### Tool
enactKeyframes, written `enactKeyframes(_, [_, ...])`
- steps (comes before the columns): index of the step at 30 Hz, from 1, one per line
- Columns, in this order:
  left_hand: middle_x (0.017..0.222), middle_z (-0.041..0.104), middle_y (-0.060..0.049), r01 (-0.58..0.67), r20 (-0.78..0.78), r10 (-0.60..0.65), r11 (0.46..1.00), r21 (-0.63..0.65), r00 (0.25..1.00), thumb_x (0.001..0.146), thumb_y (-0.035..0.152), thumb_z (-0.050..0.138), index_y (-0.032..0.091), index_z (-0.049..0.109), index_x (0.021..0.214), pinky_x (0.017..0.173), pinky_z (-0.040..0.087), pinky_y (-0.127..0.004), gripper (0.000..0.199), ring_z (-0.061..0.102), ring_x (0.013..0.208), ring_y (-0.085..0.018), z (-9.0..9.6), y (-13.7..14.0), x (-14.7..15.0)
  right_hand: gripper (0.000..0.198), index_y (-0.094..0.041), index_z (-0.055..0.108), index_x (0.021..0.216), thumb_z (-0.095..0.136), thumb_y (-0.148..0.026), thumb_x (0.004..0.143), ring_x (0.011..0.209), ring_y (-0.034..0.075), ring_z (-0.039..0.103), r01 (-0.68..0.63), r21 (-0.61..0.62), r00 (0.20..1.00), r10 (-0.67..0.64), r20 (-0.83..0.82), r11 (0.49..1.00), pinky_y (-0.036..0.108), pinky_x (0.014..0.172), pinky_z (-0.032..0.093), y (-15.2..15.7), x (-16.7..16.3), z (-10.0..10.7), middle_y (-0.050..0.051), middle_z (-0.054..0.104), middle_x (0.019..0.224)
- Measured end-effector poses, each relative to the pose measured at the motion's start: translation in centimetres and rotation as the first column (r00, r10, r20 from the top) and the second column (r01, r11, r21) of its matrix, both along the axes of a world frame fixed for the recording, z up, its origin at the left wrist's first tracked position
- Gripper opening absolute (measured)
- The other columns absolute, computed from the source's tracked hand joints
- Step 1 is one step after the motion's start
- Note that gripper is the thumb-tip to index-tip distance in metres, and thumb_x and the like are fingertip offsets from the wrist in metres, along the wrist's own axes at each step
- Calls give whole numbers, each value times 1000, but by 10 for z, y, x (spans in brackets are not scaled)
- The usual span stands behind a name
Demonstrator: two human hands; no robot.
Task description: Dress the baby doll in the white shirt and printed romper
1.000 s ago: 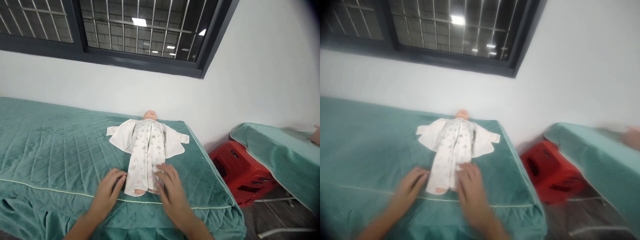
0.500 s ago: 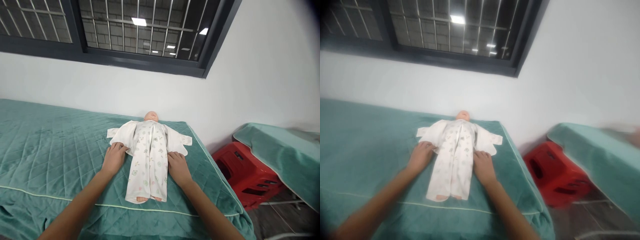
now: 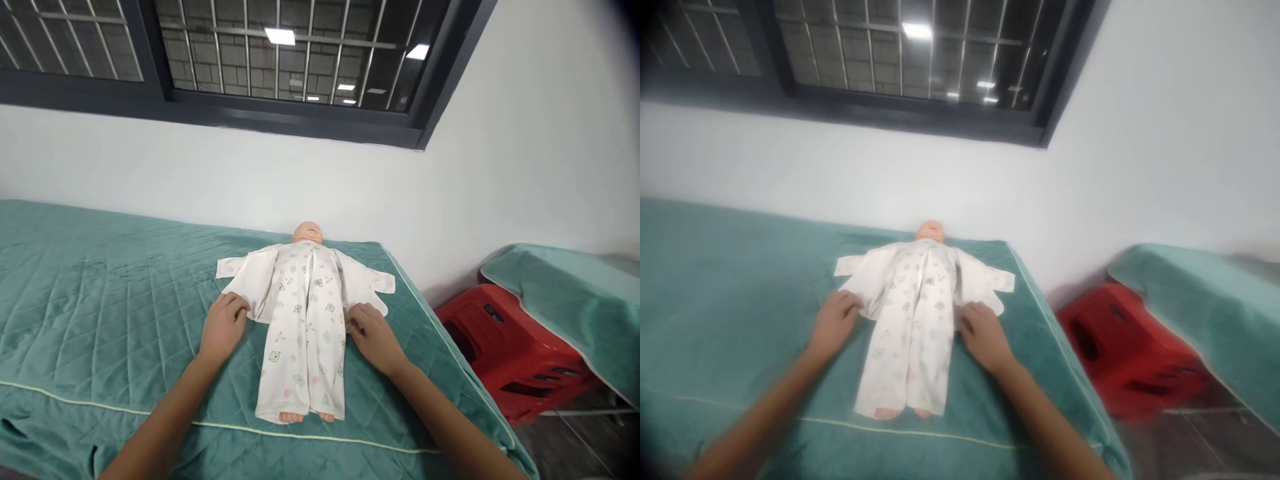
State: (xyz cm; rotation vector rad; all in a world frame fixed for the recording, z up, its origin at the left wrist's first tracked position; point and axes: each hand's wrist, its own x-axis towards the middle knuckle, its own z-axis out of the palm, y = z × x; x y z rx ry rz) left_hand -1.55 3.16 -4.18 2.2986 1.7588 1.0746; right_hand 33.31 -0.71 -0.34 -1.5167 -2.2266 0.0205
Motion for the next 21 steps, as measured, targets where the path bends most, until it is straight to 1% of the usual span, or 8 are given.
enactKeyframes(3, [98, 65, -6, -123, 92, 125, 992, -28, 988, 87, 19, 44, 20, 64, 91, 87, 45, -36, 21, 55, 98, -24, -3, 7, -4, 18, -19, 58, 99, 45, -20, 86, 98, 23, 54, 266, 44, 956, -258, -144, 963, 35, 89, 41, 14, 26, -6, 9, 62, 102])
enactKeyframes(6, [103, 65, -7, -243, 13, 245, 966, -90, 969, 88, 23, 45, 20, 65, 98, 88, 45, -38, 23, 55, 101, -26, -3, 16, -5, 31, -16, 58, 105, 46, -40, 90, 102, 30, 54, 553, -14, 833, -553, -14, 833, 41, 85, 42, 24, 49, -7, 14, 61, 111])
enactKeyframes(8, [110, 65, -8, -329, -57, 325, 936, -121, 944, 89, 26, 45, 20, 64, 102, 89, 44, -41, 24, 55, 105, -28, 0, 24, -5, 39, -18, 59, 99, 43, -52, 89, 98, 32, 56, 629, -67, 777, -622, 102, 775, 41, 77, 42, 28, 57, -5, 14, 62, 107])
enactKeyframes(11, [119, 62, -11, -419, -135, 401, 896, -147, 906, 91, 30, 44, 20, 63, 111, 90, 43, -45, 30, 54, 111, -31, 4, 36, -5, 37, -20, 58, 81, 46, -55, 86, 78, 26, 58, 622, -219, 782, -610, 127, 752, 37, 68, 39, 36, 62, 2, 9, 63, 85])
enactKeyframes(13, [122, 61, -12, -442, -158, 420, 885, -148, 894, 91, 32, 44, 20, 62, 116, 91, 43, -46, 33, 53, 113, -32, 7, 41, -5, 30, -20, 55, 70, 54, -48, 81, 68, 22, 56, 583, -313, 801, -595, 68, 750, 33, 63, 36, 45, 63, 8, 5, 60, 71])
enactKeyframes(16, [122, 60, -13, -464, -165, 440, 872, -154, 882, 92, 35, 43, 19, 62, 118, 92, 42, -45, 36, 53, 113, -32, 8, 46, -4, 22, -20, 52, 66, 55, -38, 78, 66, 19, 54, 549, -306, 811, -584, -27, 778, 29, 61, 36, 59, 55, 27, 3, 57, 68])
enactKeyframes(19, [123, 59, -13, -477, -181, 448, 862, -172, 875, 92, 37, 42, 19, 63, 119, 91, 42, -45, 39, 52, 113, -32, 9, 51, -5, 25, -20, 52, 80, 40, -41, 87, 72, 17, 53, 526, -179, 813, -554, -181, 831, 27, 62, 38, 57, 23, 59, 3, 58, 79])
enactKeyframes(21, [122, 59, -13, -476, -194, 444, 862, -175, 875, 92, 39, 41, 19, 64, 119, 91, 42, -45, 41, 52, 113, -33, 9, 54, -5, 22, -20, 50, 83, 42, -40, 88, 70, 16, 50, 375, -30, 875, -365, -317, 926, 27, 62, 38, 46, -9, 81, 2, 58, 80])
